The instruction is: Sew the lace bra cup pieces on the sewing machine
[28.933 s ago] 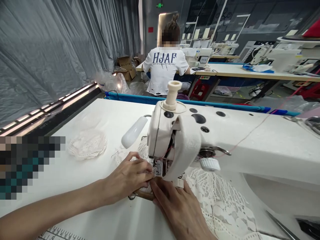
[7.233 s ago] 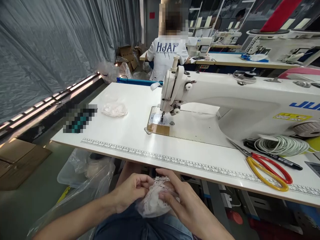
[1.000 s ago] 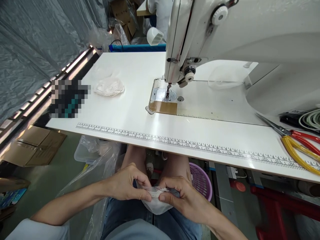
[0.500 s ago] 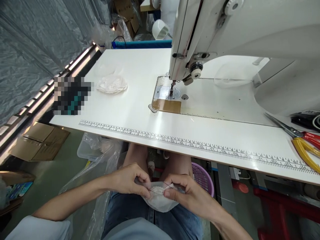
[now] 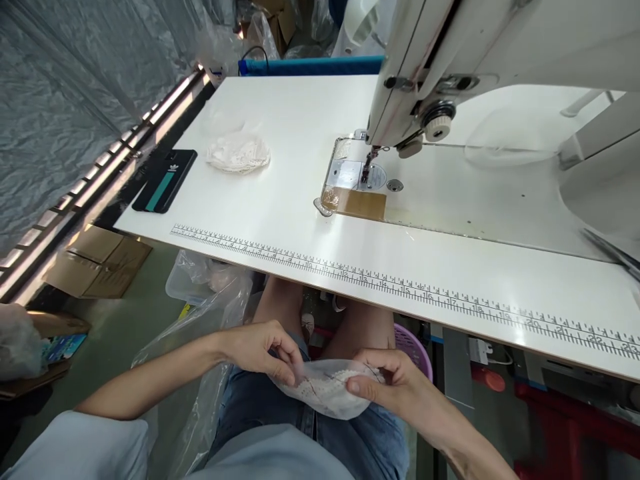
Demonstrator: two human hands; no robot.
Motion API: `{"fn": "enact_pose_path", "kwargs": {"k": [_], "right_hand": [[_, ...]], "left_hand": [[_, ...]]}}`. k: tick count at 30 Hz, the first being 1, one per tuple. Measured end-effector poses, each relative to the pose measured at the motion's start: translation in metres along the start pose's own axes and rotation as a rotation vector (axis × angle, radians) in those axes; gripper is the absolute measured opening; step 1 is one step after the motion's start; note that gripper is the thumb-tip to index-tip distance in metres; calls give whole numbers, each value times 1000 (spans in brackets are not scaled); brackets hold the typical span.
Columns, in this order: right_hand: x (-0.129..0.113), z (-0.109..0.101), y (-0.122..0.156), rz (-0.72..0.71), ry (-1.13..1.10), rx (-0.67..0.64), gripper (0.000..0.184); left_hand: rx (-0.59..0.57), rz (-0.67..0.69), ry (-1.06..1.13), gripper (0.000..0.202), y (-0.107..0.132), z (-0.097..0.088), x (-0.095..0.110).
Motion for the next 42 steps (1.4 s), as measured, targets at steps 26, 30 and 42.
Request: {"fn": "enact_pose_path", "kwargs": {"k": [26, 30, 42], "right_hand": [[15, -12, 8, 17, -46, 115, 31], [12, -6, 8, -14, -25, 58, 30], [22, -19, 6, -20, 53, 145, 33]], "left_hand": [[1, 39, 126, 46, -2, 7, -12], [17, 77, 44, 46, -1, 13, -5], [24, 72, 48, 43, -3, 10, -8]]}}
Point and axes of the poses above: each hand's wrist, its own y-axis away from the middle knuckle, its own z-axis out of the palm, x = y × z, the point moved 2 cm from there along -y, towards the middle knuckle, and after that the axes turned 14 degrees about x, right-handed, at the moved point
